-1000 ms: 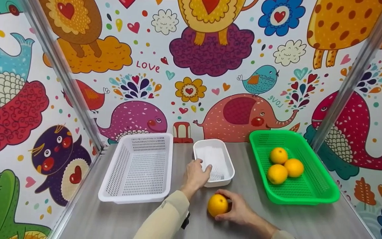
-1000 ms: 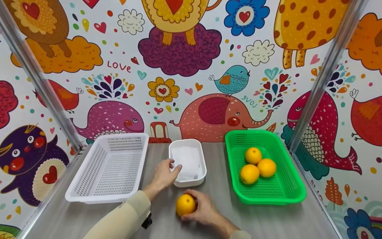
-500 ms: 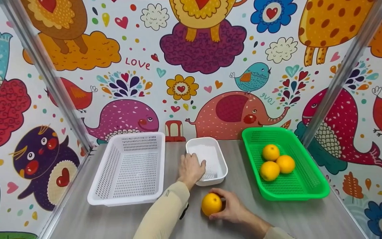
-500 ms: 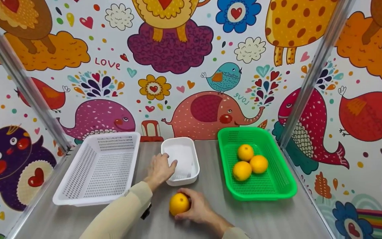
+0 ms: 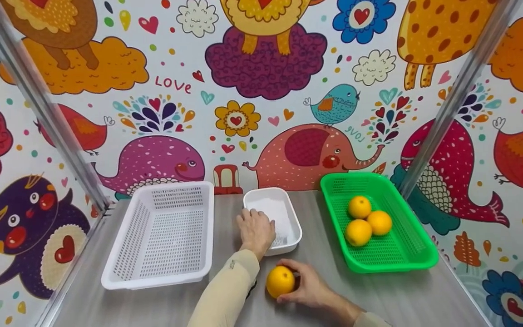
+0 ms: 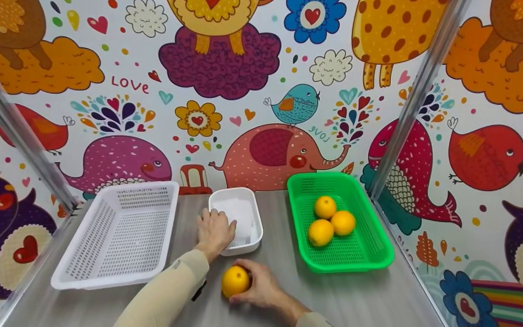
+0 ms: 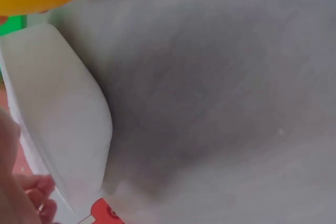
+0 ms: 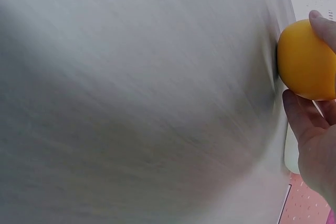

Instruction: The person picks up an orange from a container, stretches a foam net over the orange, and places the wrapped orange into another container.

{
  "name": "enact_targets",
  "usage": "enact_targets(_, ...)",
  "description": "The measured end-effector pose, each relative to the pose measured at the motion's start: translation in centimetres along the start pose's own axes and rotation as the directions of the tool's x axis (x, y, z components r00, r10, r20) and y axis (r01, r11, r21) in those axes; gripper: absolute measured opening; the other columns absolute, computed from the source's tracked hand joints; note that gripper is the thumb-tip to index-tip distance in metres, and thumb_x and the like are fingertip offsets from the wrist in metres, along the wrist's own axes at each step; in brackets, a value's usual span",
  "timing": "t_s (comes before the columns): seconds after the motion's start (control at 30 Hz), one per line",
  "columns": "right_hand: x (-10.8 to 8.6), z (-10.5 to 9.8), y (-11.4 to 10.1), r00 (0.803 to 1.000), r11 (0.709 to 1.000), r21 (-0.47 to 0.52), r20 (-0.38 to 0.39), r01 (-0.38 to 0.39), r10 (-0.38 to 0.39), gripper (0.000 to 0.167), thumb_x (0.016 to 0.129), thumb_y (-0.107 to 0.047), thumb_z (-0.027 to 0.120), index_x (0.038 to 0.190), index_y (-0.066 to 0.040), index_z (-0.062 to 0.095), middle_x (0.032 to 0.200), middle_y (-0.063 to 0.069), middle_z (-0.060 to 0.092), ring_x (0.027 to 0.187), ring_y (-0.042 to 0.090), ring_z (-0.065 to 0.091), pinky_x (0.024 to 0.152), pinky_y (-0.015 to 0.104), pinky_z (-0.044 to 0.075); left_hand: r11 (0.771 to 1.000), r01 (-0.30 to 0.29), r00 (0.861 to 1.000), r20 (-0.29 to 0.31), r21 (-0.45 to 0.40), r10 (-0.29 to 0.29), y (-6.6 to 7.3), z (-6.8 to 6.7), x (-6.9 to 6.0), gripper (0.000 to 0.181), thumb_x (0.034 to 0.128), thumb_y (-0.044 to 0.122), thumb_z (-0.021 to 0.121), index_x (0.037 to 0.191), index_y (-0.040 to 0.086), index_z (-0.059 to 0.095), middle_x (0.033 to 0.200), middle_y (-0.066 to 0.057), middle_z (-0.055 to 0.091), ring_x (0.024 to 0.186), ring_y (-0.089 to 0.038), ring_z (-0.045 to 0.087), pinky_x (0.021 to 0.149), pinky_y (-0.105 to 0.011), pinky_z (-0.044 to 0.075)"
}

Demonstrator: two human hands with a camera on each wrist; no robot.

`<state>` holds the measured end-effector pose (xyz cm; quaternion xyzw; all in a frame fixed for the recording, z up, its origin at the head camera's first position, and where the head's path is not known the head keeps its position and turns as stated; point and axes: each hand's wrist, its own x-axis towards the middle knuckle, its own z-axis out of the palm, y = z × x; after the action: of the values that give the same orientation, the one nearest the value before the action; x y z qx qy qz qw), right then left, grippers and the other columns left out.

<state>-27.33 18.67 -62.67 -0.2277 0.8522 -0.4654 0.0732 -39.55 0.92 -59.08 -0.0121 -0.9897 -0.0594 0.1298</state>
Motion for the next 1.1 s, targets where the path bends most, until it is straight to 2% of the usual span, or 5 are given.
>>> enact_targets(0.23, 0.0, 0.2, 0.1, 1.0, 1.0, 0.01, 0.0, -0.002, 0.002, 0.085, 0.081, -0.027, 0.103, 0.151, 0.001, 0.062, 0.15, 0.014, 0.072, 0.129, 0.016, 0.069, 0.112, 0.029, 0.055, 0.999, 0.025, 0.999, 0.036, 0.025, -0.026, 0.3, 0.2, 0.0, 0.055, 0.1046, 0.053, 0.074, 0.122, 0.001, 0.079, 0.115, -0.017, 0.078, 0.112, -0.036, 0.061, 0.1, -0.051, 0.048)
enact_targets(0.53, 0.1, 0.4, 0.4, 0.999, 0.999, 0.003, -0.028, 0.039, -0.039, 0.087, 0.079, -0.028, 0.104, 0.15, 0.003, 0.064, 0.147, 0.015, 0.074, 0.128, 0.011, 0.07, 0.111, 0.03, 0.058, 1.0, -0.014, 0.999, 0.039, 0.005, 0.013, 0.4, 0.8, 0.3, 0.039, 0.1101, 0.042, 0.07, 0.13, 0.008, 0.073, 0.121, -0.016, 0.078, 0.117, -0.037, 0.064, 0.103, -0.053, 0.049)
enact_targets(0.8, 0.2, 0.7, 0.5, 0.998, 0.998, 0.006, -0.033, 0.056, -0.056, 0.087, 0.079, -0.03, 0.103, 0.149, 0.003, 0.063, 0.145, 0.015, 0.074, 0.127, 0.01, 0.07, 0.109, 0.03, 0.059, 0.994, -0.04, 0.999, -0.004, -0.098, 0.039, 0.4, 0.0, 0.1, 0.03, 0.114, 0.036, 0.063, 0.129, 0.01, 0.068, 0.118, -0.014, 0.076, 0.114, -0.035, 0.067, 0.1, -0.051, 0.052)
enact_targets(0.97, 0.0, 0.7, 0.6, 0.997, 0.998, 0.008, -0.05, 0.067, -0.067, 0.088, 0.078, -0.031, 0.103, 0.148, 0.003, 0.063, 0.144, 0.015, 0.074, 0.125, 0.009, 0.069, 0.108, 0.03, 0.059, 0.981, -0.078, 0.996, -0.055, -0.177, 0.07, 0.4, -0.6, -0.2, 0.028, 0.1145, 0.034, 0.061, 0.126, 0.008, 0.067, 0.113, -0.013, 0.076, 0.107, -0.033, 0.07, 0.092, -0.048, 0.059)
enact_targets(1.1, 0.0, 0.7, 0.7, 0.997, 0.998, 0.003, -0.05, 0.055, -0.055, 0.086, 0.078, -0.031, 0.103, 0.148, 0.0, 0.063, 0.144, 0.013, 0.074, 0.124, 0.01, 0.069, 0.108, 0.03, 0.058, 0.968, -0.083, 0.994, -0.083, -0.238, 0.064, 0.2, -1.0, -0.6, 0.026, 0.1145, 0.031, 0.062, 0.125, 0.007, 0.065, 0.109, -0.014, 0.075, 0.103, -0.034, 0.072, 0.089, -0.048, 0.061)
